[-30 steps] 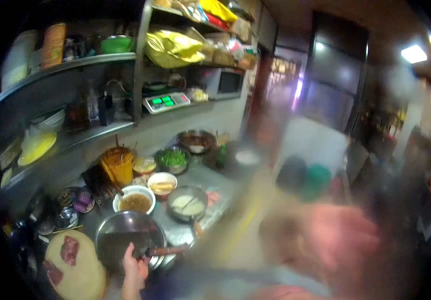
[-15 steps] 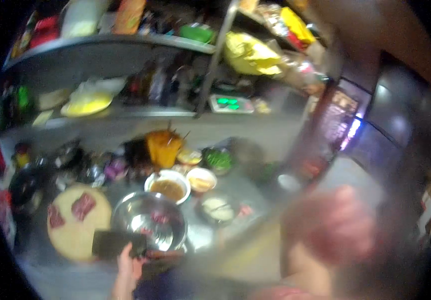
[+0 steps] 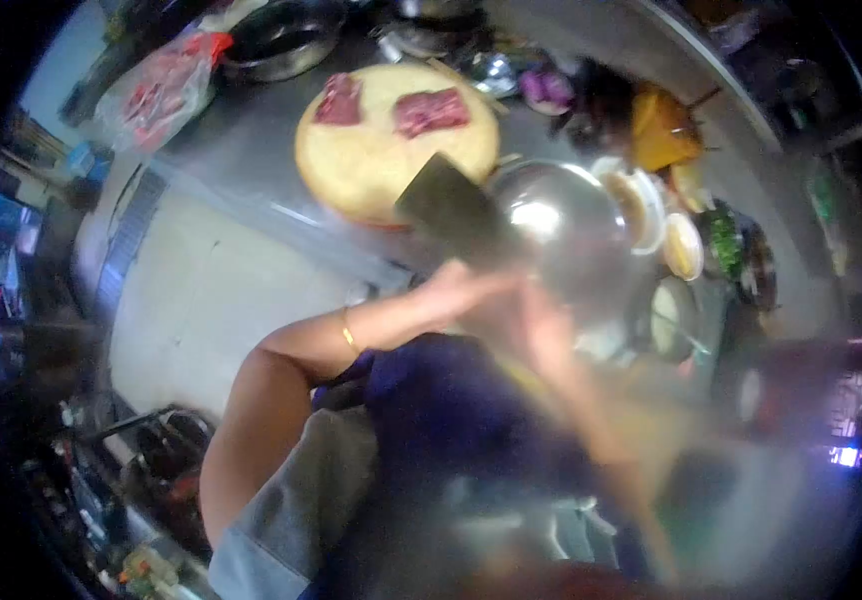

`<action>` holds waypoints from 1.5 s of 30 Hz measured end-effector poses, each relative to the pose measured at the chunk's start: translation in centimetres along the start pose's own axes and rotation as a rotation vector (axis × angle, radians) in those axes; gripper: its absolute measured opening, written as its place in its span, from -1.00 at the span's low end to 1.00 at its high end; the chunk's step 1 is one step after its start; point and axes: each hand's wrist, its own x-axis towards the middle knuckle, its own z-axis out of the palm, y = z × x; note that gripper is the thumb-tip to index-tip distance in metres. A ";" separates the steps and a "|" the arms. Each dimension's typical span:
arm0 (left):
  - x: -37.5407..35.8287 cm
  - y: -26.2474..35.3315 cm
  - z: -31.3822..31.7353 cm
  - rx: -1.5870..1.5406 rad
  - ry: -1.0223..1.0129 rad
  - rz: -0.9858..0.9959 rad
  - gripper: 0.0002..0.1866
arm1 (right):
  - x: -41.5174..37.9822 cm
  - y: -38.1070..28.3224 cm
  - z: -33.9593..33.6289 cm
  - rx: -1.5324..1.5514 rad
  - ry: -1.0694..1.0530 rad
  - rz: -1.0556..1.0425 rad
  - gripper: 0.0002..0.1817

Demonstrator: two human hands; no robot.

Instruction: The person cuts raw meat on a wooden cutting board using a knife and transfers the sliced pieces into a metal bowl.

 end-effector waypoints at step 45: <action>6.2 10.4 -40.0 1.115 0.762 0.663 -0.69 | 19.3 -7.1 8.7 0.522 -0.221 0.558 -0.59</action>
